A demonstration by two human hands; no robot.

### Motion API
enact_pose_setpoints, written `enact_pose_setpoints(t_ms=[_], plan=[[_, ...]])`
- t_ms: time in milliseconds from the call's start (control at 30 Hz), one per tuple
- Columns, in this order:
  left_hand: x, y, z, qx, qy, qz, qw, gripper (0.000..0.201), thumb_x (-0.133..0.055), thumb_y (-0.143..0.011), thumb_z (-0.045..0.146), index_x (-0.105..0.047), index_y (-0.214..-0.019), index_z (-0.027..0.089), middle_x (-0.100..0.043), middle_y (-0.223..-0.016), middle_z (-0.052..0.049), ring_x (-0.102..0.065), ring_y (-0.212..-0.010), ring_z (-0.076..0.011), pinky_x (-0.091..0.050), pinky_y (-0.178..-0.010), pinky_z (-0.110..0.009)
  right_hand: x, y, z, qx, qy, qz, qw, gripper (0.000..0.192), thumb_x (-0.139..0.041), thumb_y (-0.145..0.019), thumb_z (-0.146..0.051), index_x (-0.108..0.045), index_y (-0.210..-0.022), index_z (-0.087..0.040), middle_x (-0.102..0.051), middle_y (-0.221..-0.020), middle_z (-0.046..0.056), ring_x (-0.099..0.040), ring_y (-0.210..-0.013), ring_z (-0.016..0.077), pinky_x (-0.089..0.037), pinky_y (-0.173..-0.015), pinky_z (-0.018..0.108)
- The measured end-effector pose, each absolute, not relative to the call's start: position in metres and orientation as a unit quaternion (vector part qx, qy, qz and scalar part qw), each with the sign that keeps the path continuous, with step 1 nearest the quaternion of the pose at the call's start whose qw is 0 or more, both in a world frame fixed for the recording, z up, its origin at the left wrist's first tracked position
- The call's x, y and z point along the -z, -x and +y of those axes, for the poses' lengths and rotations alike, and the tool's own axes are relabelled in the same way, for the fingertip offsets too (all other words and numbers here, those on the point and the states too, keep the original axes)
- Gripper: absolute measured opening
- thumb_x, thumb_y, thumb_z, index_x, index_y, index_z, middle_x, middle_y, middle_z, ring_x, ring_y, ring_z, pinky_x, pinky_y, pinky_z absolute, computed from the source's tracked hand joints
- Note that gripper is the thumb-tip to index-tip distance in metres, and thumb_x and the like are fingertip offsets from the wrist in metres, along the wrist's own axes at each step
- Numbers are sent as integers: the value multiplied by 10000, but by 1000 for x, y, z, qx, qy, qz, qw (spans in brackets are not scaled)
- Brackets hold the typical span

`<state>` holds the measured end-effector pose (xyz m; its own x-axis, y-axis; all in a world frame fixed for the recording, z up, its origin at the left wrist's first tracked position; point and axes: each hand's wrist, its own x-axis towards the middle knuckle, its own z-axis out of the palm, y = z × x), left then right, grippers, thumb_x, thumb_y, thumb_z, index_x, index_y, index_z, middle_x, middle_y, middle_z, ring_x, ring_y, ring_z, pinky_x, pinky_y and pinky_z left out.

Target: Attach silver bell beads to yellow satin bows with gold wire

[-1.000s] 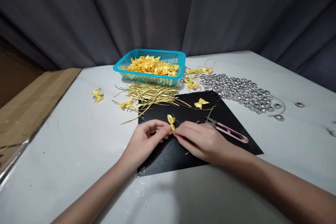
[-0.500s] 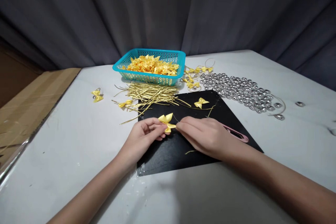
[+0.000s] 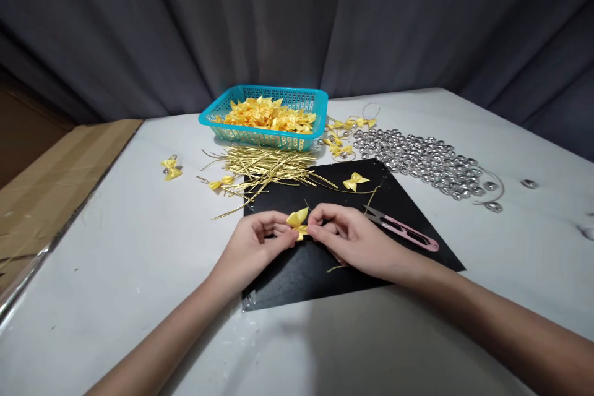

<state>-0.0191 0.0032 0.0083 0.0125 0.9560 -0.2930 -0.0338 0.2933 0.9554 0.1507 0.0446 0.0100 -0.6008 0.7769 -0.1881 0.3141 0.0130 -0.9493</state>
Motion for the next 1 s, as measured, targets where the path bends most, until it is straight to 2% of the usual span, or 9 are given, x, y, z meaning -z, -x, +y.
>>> enact_pose_setpoints(t_ms=[133, 267, 433, 600, 700, 800, 1000], plan=[[-11, 25, 4, -423, -391, 544, 610, 99, -718, -639, 175, -708, -734, 149, -669, -611, -8, -583, -578, -102, -450, -590, -202, -11, -152, 46, -575, 398, -688, 197, 167, -496, -854, -296, -478, -766, -155, -383, -484, -81, -317, -383, 20, -252, -359, 137], [-12, 25, 3, -424, -399, 544, 604, 97, -702, -651, 187, -712, -741, 154, -669, -625, -14, -582, -599, -112, -445, -601, -210, -13, -154, 48, -596, 406, -676, 151, 218, -540, -832, -354, -499, -782, -145, -400, -513, -76, -310, -382, 13, -275, -339, 122], [-13, 23, 2, -395, -464, 532, 587, 43, -666, -685, 196, -682, -692, 157, -618, -610, 7, -536, -577, -108, -407, -564, -206, -15, -155, 50, -629, 380, -649, 195, 389, -649, -752, -387, -502, -1040, -172, -515, -771, -34, -409, -447, 12, -364, -343, 123], [-8, 23, 1, -371, -531, 527, 551, 63, -631, -725, 202, -675, -739, 160, -639, -695, -13, -543, -633, -118, -408, -574, -204, -13, -151, 48, -647, 398, -624, 185, 310, -663, -743, -402, -528, -857, -148, -464, -562, -76, -380, -377, 10, -341, -332, 111], [-4, 21, 1, -376, -523, 541, 541, 107, -643, -734, 239, -673, -793, 155, -671, -773, -46, -585, -709, -146, -447, -631, -226, -12, -150, 48, -661, 415, -594, 195, 361, -715, -689, -405, -511, -851, -155, -501, -589, -71, -401, -370, 12, -360, -332, 122], [-4, 19, 1, -380, -511, 560, 529, 116, -644, -738, 255, -684, -780, 154, -685, -767, -53, -593, -696, -149, -450, -637, -236, -14, -151, 49, -661, 431, -584, 193, 369, -715, -679, -431, -529, -824, -147, -540, -640, -45, -404, -378, 8, -381, -339, 130], [-6, 19, 0, -351, -545, 574, 500, 149, -604, -769, 271, -705, -772, 161, -692, -761, -50, -578, -670, -144, -419, -591, -227, -17, -152, 51, -647, 452, -593, 160, 302, -702, -695, -402, -557, -766, -147, -416, -425, -89, -379, -349, 26, -360, -342, 123]])
